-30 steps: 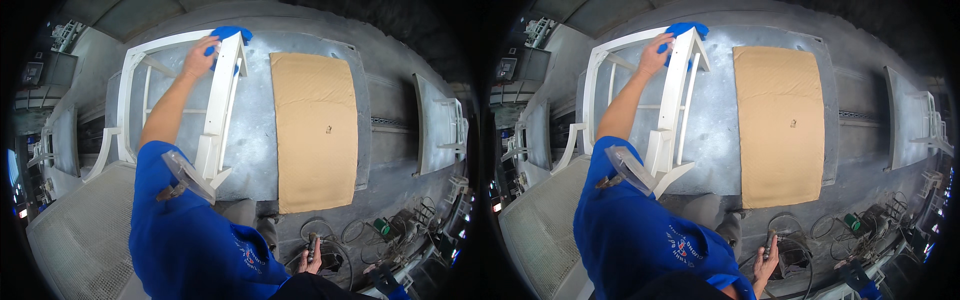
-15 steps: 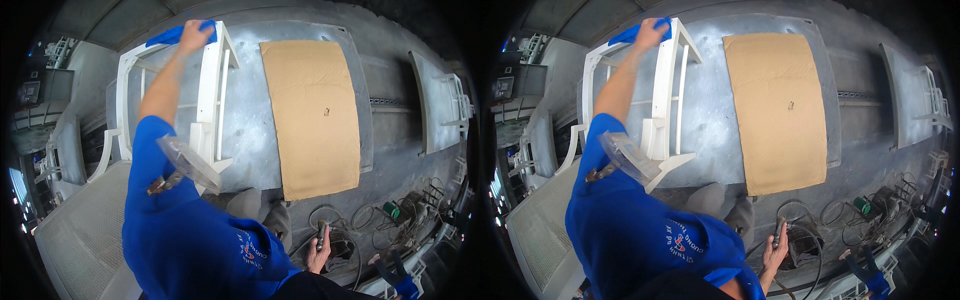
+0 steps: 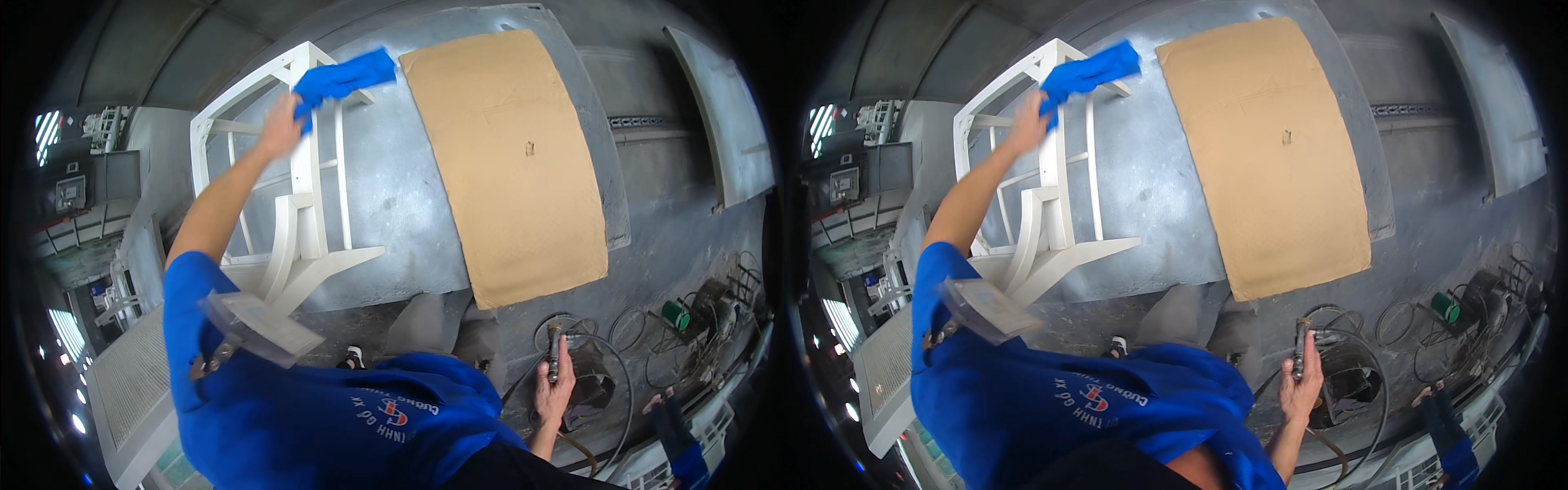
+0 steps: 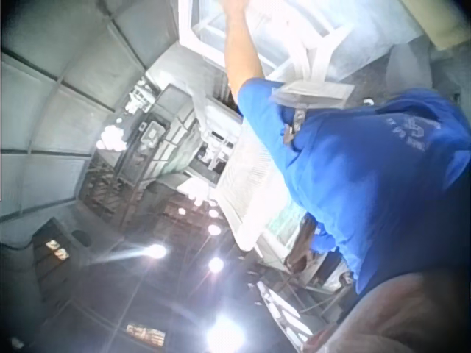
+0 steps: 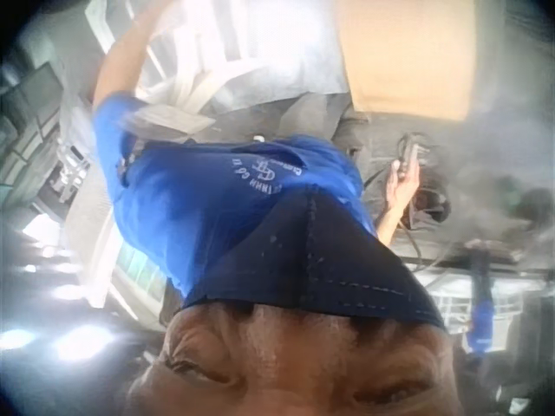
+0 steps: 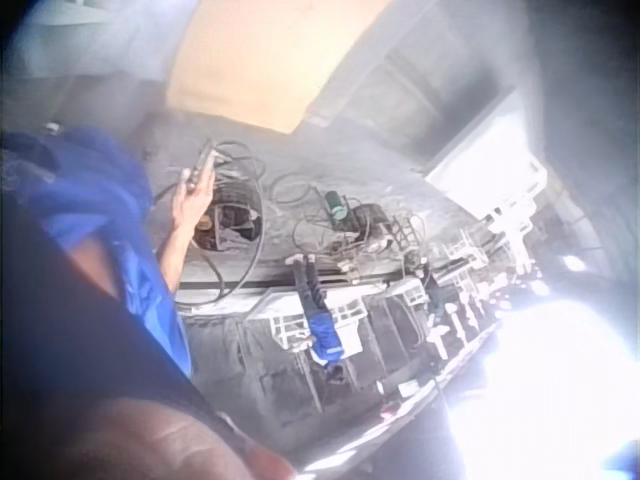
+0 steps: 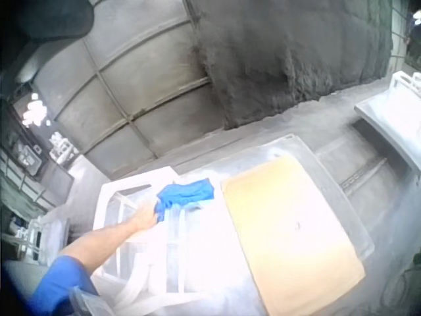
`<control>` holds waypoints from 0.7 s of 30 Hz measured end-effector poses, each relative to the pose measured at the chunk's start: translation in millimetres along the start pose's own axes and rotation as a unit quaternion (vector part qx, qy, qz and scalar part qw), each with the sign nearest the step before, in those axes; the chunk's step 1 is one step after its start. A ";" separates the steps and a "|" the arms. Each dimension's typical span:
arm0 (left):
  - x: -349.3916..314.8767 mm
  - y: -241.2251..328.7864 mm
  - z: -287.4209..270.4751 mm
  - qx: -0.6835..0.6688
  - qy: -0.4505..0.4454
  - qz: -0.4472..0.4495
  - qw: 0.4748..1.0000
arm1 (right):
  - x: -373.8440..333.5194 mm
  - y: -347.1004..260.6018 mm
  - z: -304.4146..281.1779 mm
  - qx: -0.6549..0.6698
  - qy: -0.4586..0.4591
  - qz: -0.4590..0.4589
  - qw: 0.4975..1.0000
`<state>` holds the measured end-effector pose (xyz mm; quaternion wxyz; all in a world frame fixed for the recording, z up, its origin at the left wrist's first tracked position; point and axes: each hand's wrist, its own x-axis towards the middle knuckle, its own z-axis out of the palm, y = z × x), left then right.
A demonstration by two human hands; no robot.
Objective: The person uses a spray gun to apply white paint to the frame of a chair, then wipes the surface with a blue cloth. The person repositions the chair and repeats the spray and wipe steps on different sides.
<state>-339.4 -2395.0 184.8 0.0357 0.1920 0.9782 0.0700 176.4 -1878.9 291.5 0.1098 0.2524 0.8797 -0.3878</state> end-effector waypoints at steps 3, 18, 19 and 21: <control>100.7 -22.7 -7.3 0.052 0.030 -0.121 0.991 | -7.7 0.3 -6.2 -0.009 -0.014 0.029 0.999; 19.3 158.5 -38.7 0.283 -0.366 -0.018 0.886 | 0.7 -6.9 34.2 0.047 -0.011 0.023 0.999; 34.4 159.1 -21.0 0.235 -0.309 -0.062 0.919 | 2.3 -5.7 33.2 0.050 -0.018 0.041 0.998; 70.4 150.7 18.0 0.096 -0.182 -0.226 0.952 | 2.1 -3.1 30.2 0.055 -0.019 0.046 0.997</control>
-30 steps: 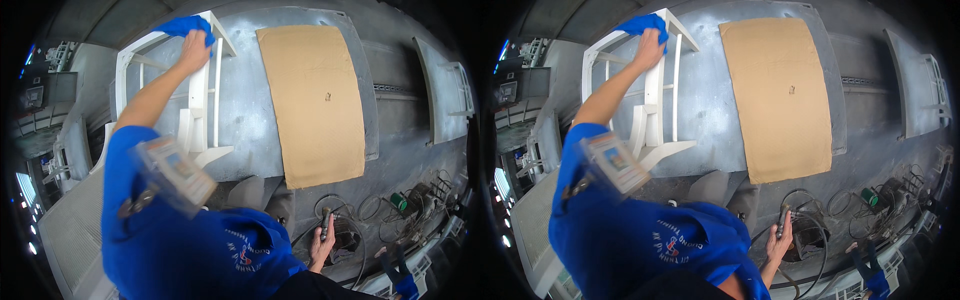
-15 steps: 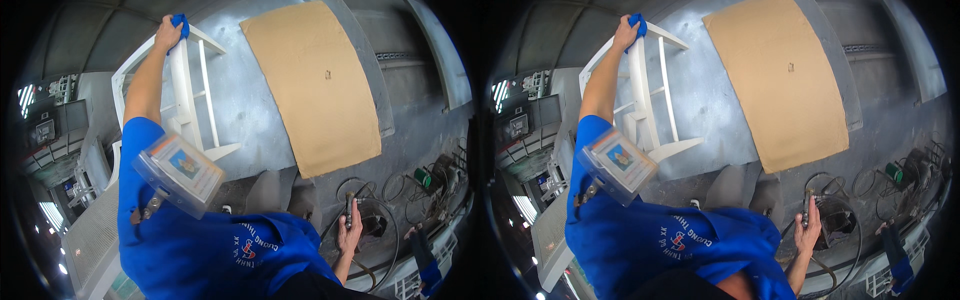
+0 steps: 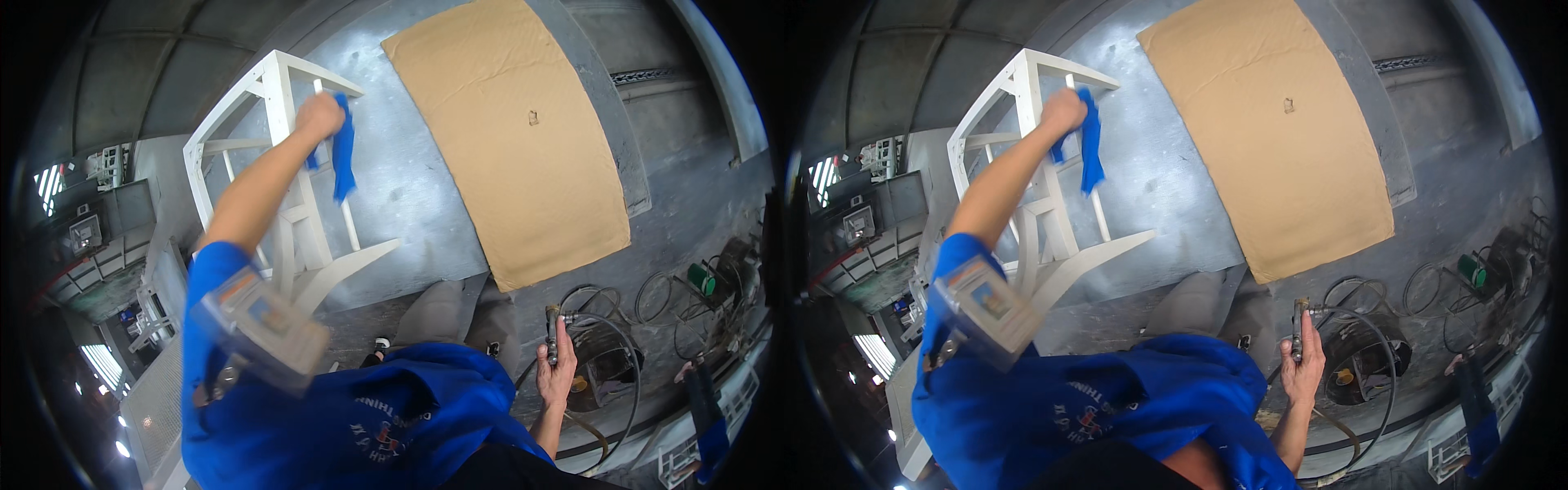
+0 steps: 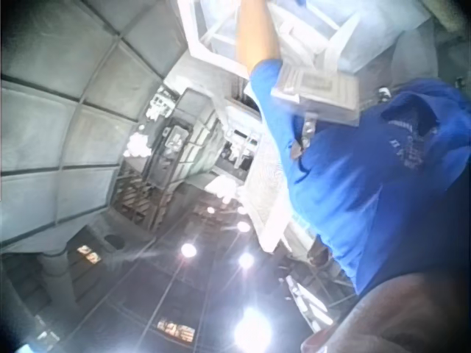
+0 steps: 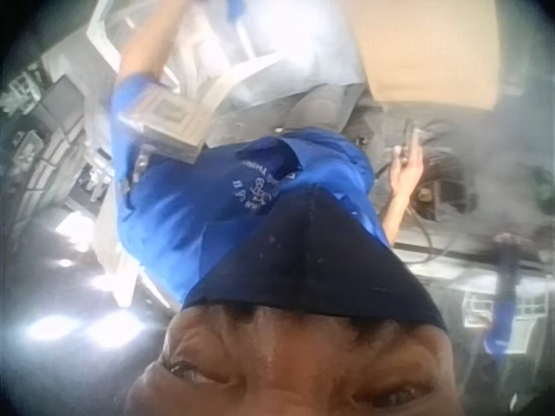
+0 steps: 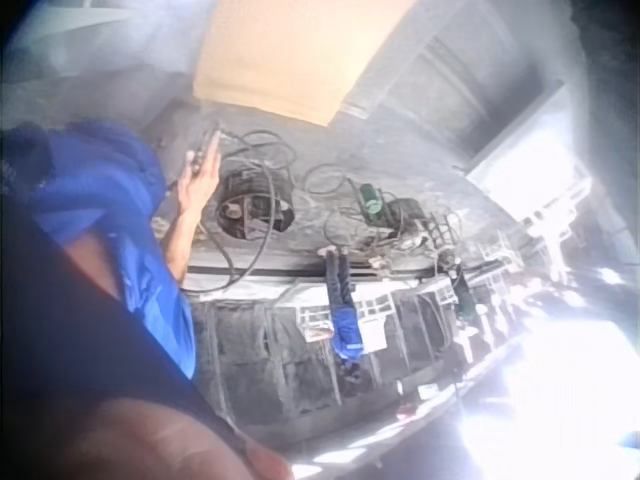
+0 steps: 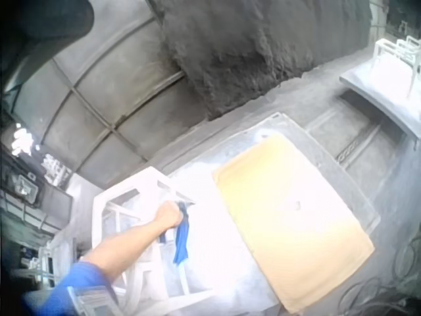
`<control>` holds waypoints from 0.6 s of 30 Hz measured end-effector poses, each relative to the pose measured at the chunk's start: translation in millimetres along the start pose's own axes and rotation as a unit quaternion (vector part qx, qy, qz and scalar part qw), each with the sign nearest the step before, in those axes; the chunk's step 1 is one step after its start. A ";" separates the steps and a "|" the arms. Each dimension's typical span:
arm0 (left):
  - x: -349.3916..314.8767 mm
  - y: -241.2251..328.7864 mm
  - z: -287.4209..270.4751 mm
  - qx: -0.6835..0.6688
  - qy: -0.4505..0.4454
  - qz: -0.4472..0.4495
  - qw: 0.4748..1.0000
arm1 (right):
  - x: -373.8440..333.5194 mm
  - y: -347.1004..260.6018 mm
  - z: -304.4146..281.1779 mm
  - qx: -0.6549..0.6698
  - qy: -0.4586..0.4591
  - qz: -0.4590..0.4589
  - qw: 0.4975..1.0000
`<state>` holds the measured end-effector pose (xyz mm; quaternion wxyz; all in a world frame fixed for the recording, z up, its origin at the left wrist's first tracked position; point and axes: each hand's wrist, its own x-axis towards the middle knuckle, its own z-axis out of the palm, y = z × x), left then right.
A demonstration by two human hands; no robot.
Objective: The person uses a spray gun to apply white paint to the frame of a chair, then wipes the surface with a blue cloth. The person repositions the chair and repeats the spray and wipe steps on different sides.
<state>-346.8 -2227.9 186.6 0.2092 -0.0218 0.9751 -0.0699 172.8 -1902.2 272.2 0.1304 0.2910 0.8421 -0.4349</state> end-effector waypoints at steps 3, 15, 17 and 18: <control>55.7 21.6 40.4 -0.447 0.270 -0.215 0.826 | -0.9 2.7 -12.2 -0.027 -0.007 0.028 0.999; 135.8 13.6 67.0 -0.727 0.397 -0.285 0.482 | -11.1 23.6 -42.1 -0.085 -0.009 0.101 0.991; 155.2 -20.4 56.7 -0.852 0.321 -0.268 0.317 | -9.4 24.3 -42.6 -0.083 -0.001 0.050 0.995; 157.5 -22.8 64.4 -0.841 0.331 -0.277 0.325 | -6.7 25.9 -41.4 -0.082 -0.005 0.059 0.995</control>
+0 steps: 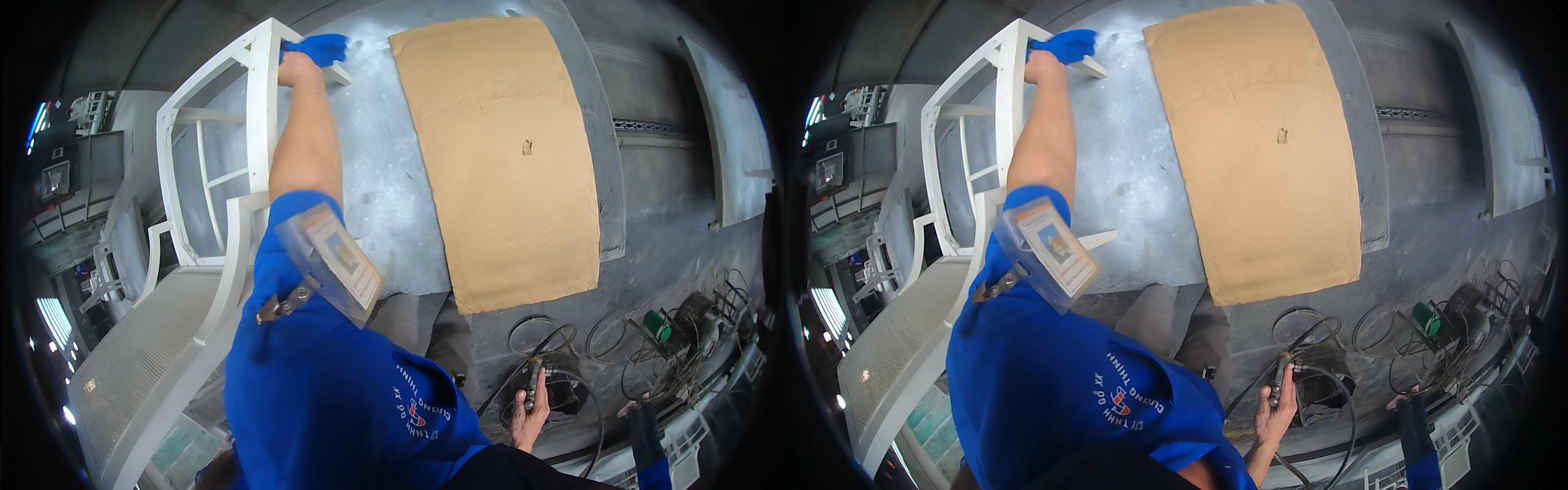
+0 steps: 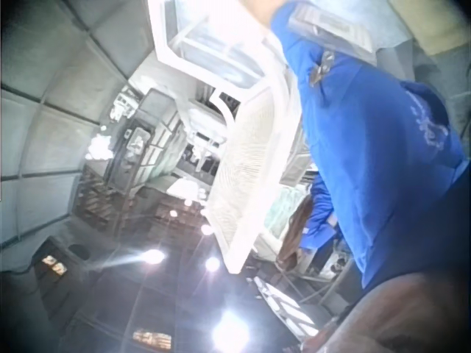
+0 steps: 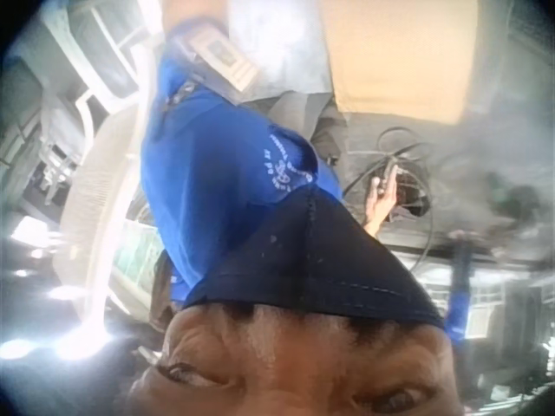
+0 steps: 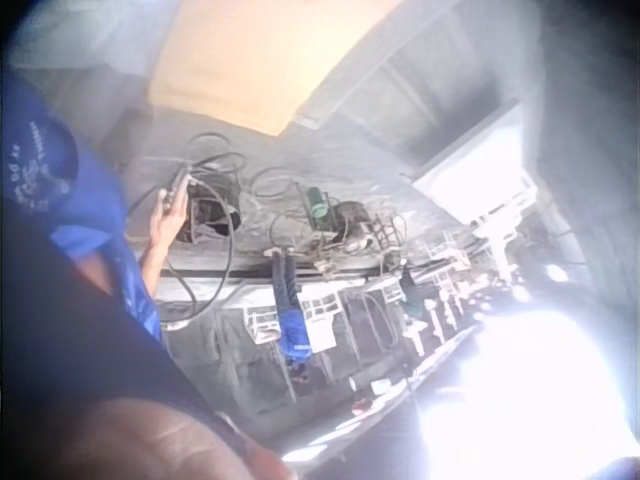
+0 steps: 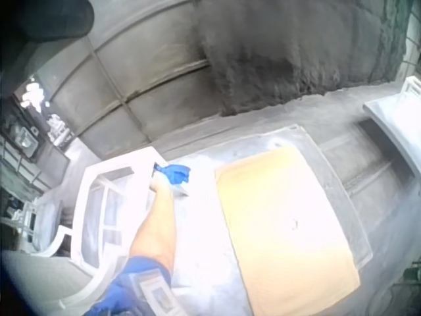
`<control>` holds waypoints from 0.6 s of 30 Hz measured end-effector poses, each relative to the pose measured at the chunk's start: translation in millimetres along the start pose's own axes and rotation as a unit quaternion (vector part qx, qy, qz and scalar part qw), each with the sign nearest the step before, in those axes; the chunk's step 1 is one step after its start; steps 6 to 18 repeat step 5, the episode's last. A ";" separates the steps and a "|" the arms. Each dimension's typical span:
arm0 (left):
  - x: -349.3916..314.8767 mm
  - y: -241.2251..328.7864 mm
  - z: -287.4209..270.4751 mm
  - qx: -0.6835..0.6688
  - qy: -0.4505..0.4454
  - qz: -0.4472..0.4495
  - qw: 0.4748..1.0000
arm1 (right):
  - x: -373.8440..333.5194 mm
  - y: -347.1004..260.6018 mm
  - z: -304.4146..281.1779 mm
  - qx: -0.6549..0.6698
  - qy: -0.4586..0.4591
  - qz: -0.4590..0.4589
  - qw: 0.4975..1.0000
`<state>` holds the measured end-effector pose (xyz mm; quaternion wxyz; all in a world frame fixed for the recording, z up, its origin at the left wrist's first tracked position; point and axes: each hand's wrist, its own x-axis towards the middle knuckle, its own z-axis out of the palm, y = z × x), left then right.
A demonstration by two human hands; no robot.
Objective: The person uses a spray gun to apply white paint to the frame of a chair, then wipes the surface with a blue cloth. The person repositions the chair and repeats the spray and wipe steps on different sides.
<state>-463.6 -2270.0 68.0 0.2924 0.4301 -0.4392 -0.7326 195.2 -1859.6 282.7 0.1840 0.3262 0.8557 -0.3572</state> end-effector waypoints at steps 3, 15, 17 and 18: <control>-2.2 -19.1 -4.8 0.047 0.021 0.059 0.997 | 4.7 3.9 -1.5 -0.017 -0.014 -0.021 1.000; 3.3 -14.4 -6.3 0.148 -0.014 0.091 0.985 | 5.3 8.0 -0.2 -0.010 -0.021 -0.025 0.999; 3.3 -14.4 -6.3 0.148 -0.014 0.091 0.985 | 5.3 8.0 -0.2 -0.010 -0.021 -0.025 0.999; 3.3 -14.4 -6.3 0.148 -0.014 0.091 0.985 | 5.3 8.0 -0.2 -0.010 -0.021 -0.025 0.999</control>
